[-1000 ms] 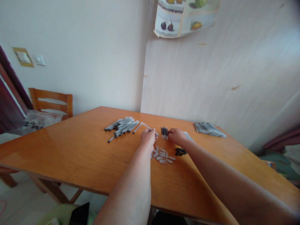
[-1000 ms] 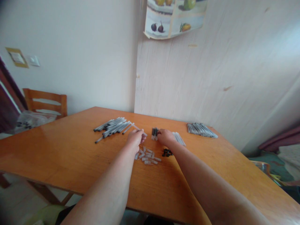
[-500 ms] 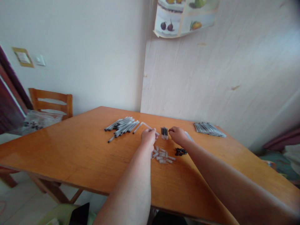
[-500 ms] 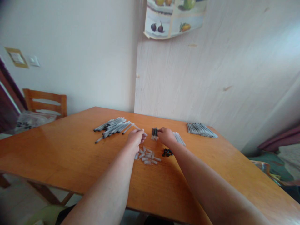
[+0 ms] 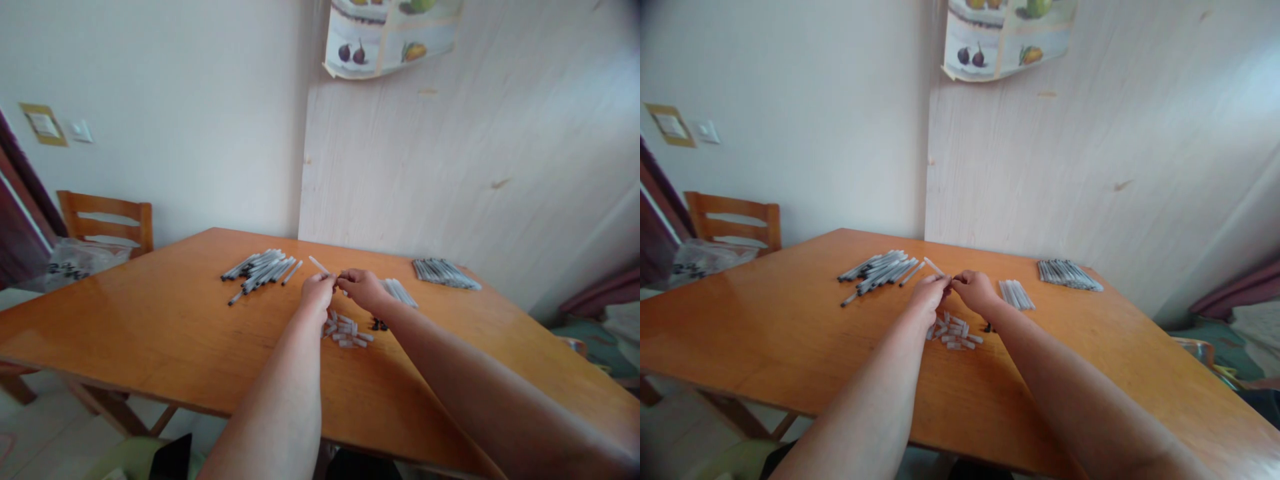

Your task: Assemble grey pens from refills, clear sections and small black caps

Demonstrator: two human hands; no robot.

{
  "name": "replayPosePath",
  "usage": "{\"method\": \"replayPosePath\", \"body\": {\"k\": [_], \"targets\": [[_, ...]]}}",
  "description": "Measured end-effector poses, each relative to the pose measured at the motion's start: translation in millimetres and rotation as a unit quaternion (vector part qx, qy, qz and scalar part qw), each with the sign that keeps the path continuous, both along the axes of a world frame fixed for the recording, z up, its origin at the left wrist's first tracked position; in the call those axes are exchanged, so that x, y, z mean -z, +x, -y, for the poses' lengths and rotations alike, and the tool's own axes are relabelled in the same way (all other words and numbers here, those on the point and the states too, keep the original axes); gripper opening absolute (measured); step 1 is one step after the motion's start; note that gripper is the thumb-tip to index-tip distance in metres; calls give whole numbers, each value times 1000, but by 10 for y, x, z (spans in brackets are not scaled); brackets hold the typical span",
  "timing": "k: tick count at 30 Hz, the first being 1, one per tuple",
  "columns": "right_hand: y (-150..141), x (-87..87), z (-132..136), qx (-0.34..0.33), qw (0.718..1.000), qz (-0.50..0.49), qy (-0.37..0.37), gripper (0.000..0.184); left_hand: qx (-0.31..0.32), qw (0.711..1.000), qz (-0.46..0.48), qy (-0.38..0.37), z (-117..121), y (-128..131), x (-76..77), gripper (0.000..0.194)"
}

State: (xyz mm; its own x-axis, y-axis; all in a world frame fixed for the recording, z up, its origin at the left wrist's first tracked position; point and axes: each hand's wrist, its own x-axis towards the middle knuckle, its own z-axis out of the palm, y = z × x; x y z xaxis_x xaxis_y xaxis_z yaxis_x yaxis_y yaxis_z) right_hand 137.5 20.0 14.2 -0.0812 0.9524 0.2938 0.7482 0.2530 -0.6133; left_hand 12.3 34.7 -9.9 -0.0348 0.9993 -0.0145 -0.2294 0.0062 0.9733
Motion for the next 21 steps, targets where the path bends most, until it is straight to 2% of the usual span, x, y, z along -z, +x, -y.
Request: {"method": "replayPosePath", "body": {"k": [5,9,15,21], "targets": [[41,-40,67,6,1000,20,6,22,26,1000,-4,15,8,-4,3,22],[236,-79,119,71,997,4,-2,24,5,1000,-10,7,14,-15,3,29],[964,-77,185,221,971,-96,-3,27,-18,999,2,-29,36,-37,-23,24],[1639,143,367,318,947,-33,-30,22,-16,999,17,-47,60,-49,-66,15]]}}
